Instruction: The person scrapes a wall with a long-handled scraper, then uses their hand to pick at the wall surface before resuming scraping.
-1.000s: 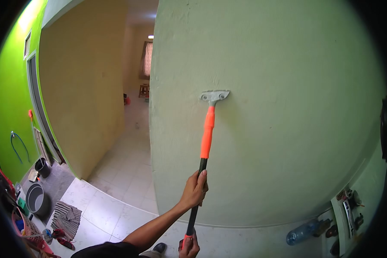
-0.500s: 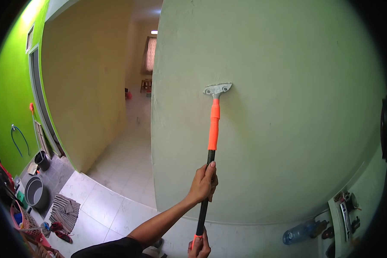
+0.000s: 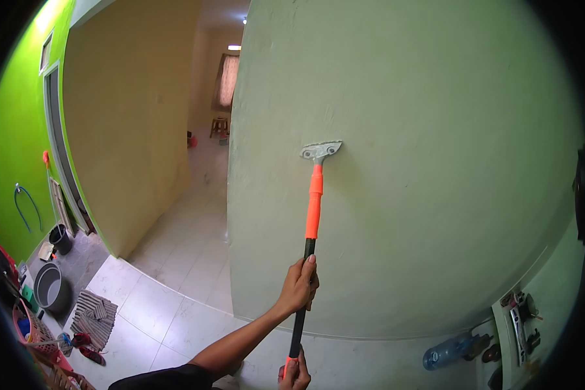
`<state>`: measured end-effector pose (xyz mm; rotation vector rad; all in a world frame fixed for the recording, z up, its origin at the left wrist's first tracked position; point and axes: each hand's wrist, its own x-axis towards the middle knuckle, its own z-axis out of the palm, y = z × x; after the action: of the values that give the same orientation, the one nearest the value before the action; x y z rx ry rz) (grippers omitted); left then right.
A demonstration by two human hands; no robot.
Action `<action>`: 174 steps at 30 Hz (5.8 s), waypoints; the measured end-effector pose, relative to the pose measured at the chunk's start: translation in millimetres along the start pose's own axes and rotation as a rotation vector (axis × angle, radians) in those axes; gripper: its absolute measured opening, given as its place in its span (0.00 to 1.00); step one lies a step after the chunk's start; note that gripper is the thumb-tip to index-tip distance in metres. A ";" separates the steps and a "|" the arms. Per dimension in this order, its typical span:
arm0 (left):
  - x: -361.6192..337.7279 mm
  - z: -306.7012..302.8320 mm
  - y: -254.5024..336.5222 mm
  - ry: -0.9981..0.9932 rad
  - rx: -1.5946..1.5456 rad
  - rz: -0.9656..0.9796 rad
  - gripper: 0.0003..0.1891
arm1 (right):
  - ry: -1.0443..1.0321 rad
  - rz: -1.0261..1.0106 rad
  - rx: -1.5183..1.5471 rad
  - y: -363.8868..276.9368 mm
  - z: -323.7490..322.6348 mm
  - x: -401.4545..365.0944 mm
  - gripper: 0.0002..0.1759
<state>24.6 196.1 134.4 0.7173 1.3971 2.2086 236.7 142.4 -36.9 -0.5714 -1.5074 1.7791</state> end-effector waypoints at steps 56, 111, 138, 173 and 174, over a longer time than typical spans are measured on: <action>30.6 22.7 87.9 -0.111 0.026 0.107 0.24 | -0.059 -0.077 -0.032 -81.4 24.9 38.6 0.13; 40.8 0.5 84.5 -0.095 0.035 0.119 0.25 | -0.101 -0.205 -0.375 -98.6 29.5 42.4 0.22; 0.1 -52.2 -9.8 0.117 0.077 0.081 0.25 | -0.100 -0.075 -0.197 25.7 17.1 2.6 0.25; 57.5 -44.9 83.6 0.036 0.112 0.262 0.22 | -0.119 -0.200 -0.264 -38.8 73.0 58.6 0.23; 50.7 -53.9 62.4 0.058 0.123 0.256 0.22 | -0.070 -0.247 -0.188 1.5 64.5 47.0 0.23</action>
<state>-53.5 164.3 182.0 0.9283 1.5567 2.3681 159.2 136.2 -18.9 -0.3960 -1.7255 1.4930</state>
